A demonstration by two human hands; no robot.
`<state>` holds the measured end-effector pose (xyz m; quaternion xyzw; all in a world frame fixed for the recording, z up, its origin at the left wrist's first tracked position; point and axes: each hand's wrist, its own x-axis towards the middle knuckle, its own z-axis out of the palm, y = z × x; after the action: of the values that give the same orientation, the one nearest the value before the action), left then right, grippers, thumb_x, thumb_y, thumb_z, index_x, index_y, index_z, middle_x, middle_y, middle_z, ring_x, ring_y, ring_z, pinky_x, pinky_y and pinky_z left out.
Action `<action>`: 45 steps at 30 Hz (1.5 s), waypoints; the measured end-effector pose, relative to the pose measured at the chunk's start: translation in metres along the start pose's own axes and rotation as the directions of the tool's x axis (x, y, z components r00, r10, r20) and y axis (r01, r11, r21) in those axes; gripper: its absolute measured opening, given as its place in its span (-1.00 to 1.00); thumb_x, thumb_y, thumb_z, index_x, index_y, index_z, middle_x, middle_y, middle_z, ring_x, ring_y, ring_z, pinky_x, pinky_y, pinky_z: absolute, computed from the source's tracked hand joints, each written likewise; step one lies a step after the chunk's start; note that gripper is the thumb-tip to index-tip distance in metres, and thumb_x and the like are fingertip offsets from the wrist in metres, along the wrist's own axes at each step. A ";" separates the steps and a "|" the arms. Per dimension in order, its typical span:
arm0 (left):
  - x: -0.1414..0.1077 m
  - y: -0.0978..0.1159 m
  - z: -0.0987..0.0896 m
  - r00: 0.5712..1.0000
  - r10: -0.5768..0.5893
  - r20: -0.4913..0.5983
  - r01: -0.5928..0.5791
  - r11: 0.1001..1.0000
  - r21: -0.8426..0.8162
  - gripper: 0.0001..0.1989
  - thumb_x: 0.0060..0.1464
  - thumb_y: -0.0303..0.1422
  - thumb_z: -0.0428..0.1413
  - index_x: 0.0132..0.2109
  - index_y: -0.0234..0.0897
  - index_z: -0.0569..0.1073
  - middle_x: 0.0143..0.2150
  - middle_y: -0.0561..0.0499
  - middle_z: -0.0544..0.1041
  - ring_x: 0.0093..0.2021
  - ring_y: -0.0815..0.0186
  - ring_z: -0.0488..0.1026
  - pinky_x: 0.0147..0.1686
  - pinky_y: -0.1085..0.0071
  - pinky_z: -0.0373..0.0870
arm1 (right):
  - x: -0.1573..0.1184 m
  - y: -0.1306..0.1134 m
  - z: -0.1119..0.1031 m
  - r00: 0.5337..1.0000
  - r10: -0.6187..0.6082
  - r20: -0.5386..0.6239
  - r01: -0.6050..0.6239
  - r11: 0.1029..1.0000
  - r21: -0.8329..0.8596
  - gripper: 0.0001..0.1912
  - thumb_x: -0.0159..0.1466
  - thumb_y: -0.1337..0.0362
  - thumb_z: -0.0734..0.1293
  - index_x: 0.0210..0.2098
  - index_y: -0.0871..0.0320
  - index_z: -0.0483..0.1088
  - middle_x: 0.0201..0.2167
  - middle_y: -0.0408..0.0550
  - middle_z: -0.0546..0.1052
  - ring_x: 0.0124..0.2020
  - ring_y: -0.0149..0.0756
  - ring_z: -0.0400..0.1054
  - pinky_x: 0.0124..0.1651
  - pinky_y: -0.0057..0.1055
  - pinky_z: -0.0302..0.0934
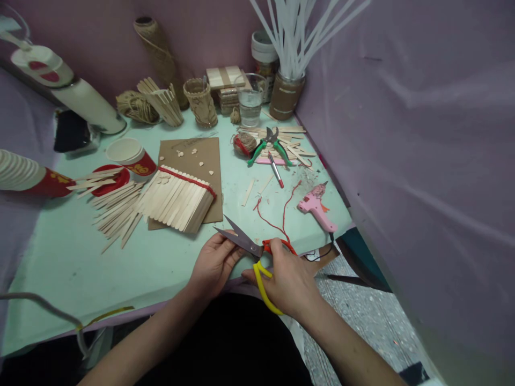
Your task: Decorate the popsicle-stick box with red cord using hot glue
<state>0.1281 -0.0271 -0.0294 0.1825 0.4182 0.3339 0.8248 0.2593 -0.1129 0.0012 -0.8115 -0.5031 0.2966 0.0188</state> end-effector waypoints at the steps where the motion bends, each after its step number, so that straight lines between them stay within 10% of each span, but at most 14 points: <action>1: 0.000 0.000 0.000 1.000 -0.001 0.004 0.001 1.000 0.001 -0.71 -0.20 -0.29 0.40 -0.38 -0.33 0.51 -0.39 0.05 0.55 -0.32 0.39 0.49 -0.21 0.44 0.45 | 0.000 0.000 0.000 1.000 -0.004 0.004 0.004 1.000 -0.003 -0.52 0.21 -0.11 0.32 -0.12 0.11 0.18 -0.36 0.03 0.55 -0.35 0.00 0.48 -0.41 -0.39 -0.02; 45: 0.000 0.003 -0.004 0.999 0.010 0.036 -0.014 0.993 0.119 -0.76 -0.20 -0.30 0.39 -0.40 -0.33 0.54 -0.39 0.01 0.60 -0.30 0.34 0.54 -0.21 0.42 0.48 | -0.004 0.008 -0.001 0.996 -0.075 0.041 0.075 0.997 0.007 -0.63 0.23 0.04 0.30 -0.12 0.13 0.17 -0.37 0.00 0.53 -0.34 -0.06 0.48 -0.42 -0.38 0.01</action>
<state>0.1233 -0.0245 -0.0301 0.2396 0.4217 0.3102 0.8176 0.2650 -0.1203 0.0010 -0.7858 -0.5327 0.3135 0.0217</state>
